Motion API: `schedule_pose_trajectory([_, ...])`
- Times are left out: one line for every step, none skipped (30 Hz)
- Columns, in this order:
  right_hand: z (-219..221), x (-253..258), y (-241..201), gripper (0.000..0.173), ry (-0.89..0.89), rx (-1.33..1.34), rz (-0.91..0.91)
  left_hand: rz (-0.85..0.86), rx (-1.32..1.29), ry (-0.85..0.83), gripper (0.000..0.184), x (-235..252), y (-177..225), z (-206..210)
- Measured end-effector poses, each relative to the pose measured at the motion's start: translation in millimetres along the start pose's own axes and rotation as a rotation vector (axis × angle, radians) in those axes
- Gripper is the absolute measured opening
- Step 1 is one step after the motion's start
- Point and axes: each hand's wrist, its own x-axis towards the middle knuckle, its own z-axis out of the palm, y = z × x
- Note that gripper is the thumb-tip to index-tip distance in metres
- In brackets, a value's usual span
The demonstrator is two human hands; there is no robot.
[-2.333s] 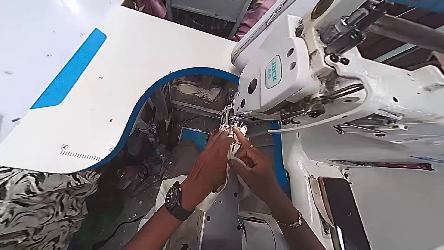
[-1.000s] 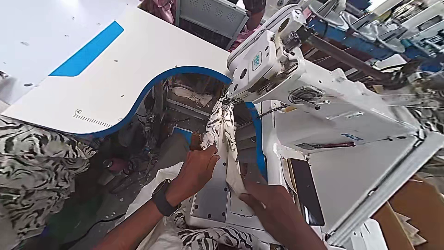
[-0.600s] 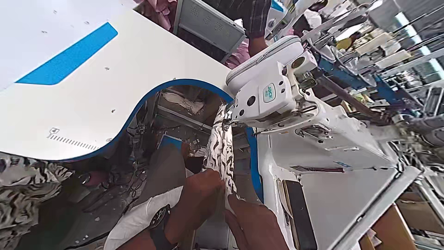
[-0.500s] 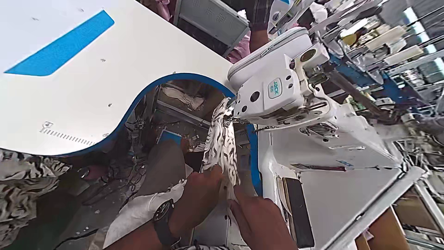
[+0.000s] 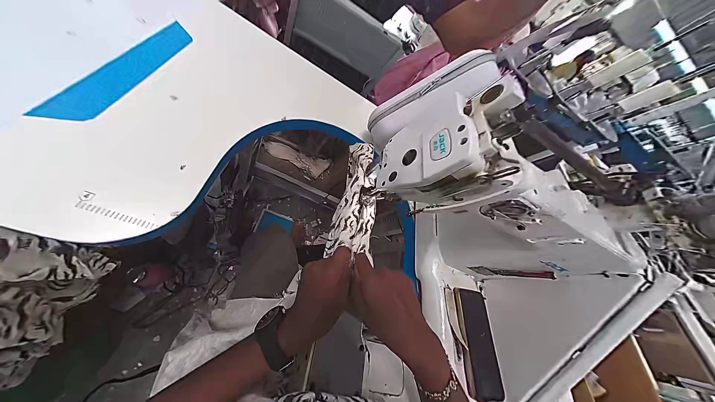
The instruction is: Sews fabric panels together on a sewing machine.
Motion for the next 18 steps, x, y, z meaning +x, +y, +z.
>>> schedule_pose_trajectory([10.9, -6.4, 8.4, 0.022, 0.083, 0.055, -0.035, -0.045, -0.081, -0.042, 0.026, -2.6, -4.1, -7.0])
schedule_pose_trajectory([18.0, -13.8, 17.7, 0.025, 0.101, 0.091, -0.041, -0.105, -0.178, -0.109, 0.027, -8.0, -12.0, -20.8])
schedule_pose_trajectory([19.0, -20.3, 29.2, 0.026, -0.021, 0.11, 0.005, -0.173, -0.243, -0.177, 0.025, -15.8, -23.4, -37.6])
schedule_pose_trajectory([23.0, -21.9, 47.6, 0.029, -0.225, 0.142, 0.052, -0.246, -0.281, -0.247, 0.024, -23.9, -37.9, -55.8])
schedule_pose_trajectory([37.9, -17.5, 71.5, 0.031, -0.421, 0.197, 0.059, -0.308, -0.28, -0.334, 0.022, -27.0, -56.4, -76.9])
schedule_pose_trajectory([62.2, -12.0, 95.6, 0.03, -0.525, 0.285, -0.008, -0.333, -0.259, -0.395, 0.017, -21.5, -75.4, -100.1])
schedule_pose_trajectory([82.5, -7.8, 117.3, 0.028, -0.587, 0.377, -0.108, -0.333, -0.235, -0.417, 0.012, -9.1, -89.2, -117.9])
schedule_pose_trajectory([88.9, -12.6, 129.1, 0.027, -0.643, 0.421, -0.195, -0.308, -0.201, -0.436, 0.013, 1.0, -91.8, -127.5])
schedule_pose_trajectory([70.5, -14.9, 131.2, 0.03, -0.632, 0.387, -0.279, -0.225, -0.149, -0.458, 0.017, 19.2, -80.2, -132.8])
schedule_pose_trajectory([36.1, -20.2, 123.7, 0.033, -0.532, 0.319, -0.343, -0.066, -0.061, -0.478, 0.02, 36.9, -56.6, -134.5])
schedule_pose_trajectory([12.4, -46.3, 106.9, 0.032, -0.323, 0.257, -0.42, 0.095, 0.045, -0.502, 0.021, 32.0, -26.9, -128.0])
schedule_pose_trajectory([3.6, -80.1, 81.1, 0.024, -0.057, 0.202, -0.472, 0.197, 0.141, -0.515, 0.023, 10.2, 4.5, -116.0])
schedule_pose_trajectory([3.8, -106.6, 51.5, 0.014, 0.153, 0.138, -0.442, 0.219, 0.242, -0.489, 0.023, -15.2, 33.3, -99.5])
schedule_pose_trajectory([13.0, -125.6, 24.9, 0.008, 0.262, 0.104, -0.351, 0.173, 0.316, -0.43, 0.023, -42.1, 49.8, -78.8])
schedule_pose_trajectory([25.3, -135.8, 6.0, 0.008, 0.271, 0.125, -0.264, 0.111, 0.335, -0.352, 0.023, -64.0, 54.4, -59.0])
schedule_pose_trajectory([38.2, -135.9, -4.2, 0.009, 0.283, 0.147, -0.192, 0.061, 0.328, -0.288, 0.024, -75.9, 53.0, -46.3])
schedule_pose_trajectory([42.3, -131.5, -8.2, 0.01, 0.306, 0.153, -0.115, 0.038, 0.317, -0.232, 0.025, -79.6, 50.2, -40.0])
schedule_pose_trajectory([37.0, -127.6, -8.3, 0.01, 0.345, 0.119, -0.045, 0.033, 0.309, -0.194, 0.025, -80.0, 49.1, -36.2])
